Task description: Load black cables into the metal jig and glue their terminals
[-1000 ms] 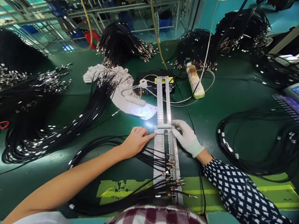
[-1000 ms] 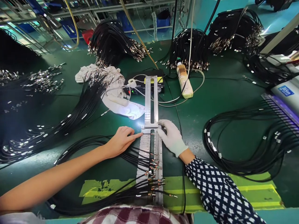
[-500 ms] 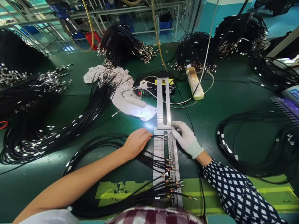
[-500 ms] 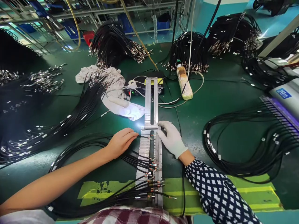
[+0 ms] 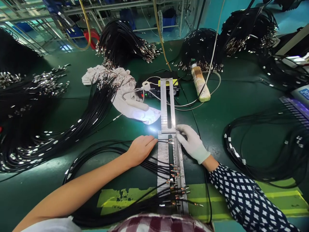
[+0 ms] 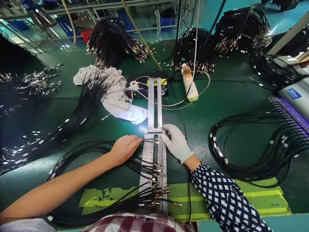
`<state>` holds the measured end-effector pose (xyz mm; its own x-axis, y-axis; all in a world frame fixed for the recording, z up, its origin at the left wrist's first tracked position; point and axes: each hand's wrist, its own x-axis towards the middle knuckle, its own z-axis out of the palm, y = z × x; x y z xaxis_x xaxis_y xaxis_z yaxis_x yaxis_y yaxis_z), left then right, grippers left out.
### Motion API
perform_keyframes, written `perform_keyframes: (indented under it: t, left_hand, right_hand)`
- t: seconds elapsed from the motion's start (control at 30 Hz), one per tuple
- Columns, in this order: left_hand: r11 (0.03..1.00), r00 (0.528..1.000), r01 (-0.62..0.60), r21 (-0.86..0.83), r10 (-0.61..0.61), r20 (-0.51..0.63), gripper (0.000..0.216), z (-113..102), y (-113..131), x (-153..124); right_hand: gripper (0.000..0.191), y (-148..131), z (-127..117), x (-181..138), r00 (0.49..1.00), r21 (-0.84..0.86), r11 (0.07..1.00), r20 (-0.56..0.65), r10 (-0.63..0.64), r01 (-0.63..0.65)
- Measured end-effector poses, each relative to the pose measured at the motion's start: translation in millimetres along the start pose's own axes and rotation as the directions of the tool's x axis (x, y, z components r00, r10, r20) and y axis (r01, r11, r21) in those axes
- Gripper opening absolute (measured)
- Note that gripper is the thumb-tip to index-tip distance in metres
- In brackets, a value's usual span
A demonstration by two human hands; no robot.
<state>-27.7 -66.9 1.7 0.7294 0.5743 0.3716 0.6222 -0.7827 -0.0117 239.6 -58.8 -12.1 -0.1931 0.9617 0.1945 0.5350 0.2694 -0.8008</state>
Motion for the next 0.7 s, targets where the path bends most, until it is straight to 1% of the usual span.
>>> perform_keyframes:
  t: [0.07, 0.23, 0.33, 0.47, 0.6, 0.7]
  left_hand:
    - [1.0, 1.0, -0.012, -0.001, 0.012, 0.018, 0.023, -1.9, -0.4, -1.5]
    - [0.998, 0.996, 0.042, 0.039, -0.045, 0.077, 0.024, -6.4, 1.9, -0.7]
    - [0.998, 0.997, 0.036, 0.043, -0.039, 0.064, 0.024, -6.8, 2.4, 1.5]
    - [1.0, 0.999, 0.022, -0.019, -0.022, 0.035, 0.023, -5.1, 0.7, 2.6]
    - [0.998, 0.999, -0.043, -0.053, 0.043, 0.001, 0.021, -2.4, -2.0, 2.3]
    - [0.996, 0.999, -0.049, -0.07, 0.049, 0.011, 0.022, 0.7, -4.2, 2.2]
  right_hand:
    - [0.024, -0.5, -0.4, 0.1, 1.0, -0.001, 1.0, 0.001, -0.002, 0.002]
    - [0.024, -2.7, -1.9, 0.3, 1.0, 0.0, 1.0, -0.002, -0.005, 0.005]
    - [0.024, -3.2, -2.2, 0.2, 1.0, 0.003, 1.0, 0.001, -0.011, 0.011]
    - [0.023, -3.1, -1.7, 0.1, 1.0, 0.004, 1.0, -0.001, -0.01, 0.01]
    - [0.022, -3.0, -1.3, 0.2, 1.0, 0.015, 1.0, -0.003, -0.005, 0.005]
    - [0.022, -2.9, -1.4, 0.3, 1.0, 0.015, 1.0, -0.008, -0.014, 0.014]
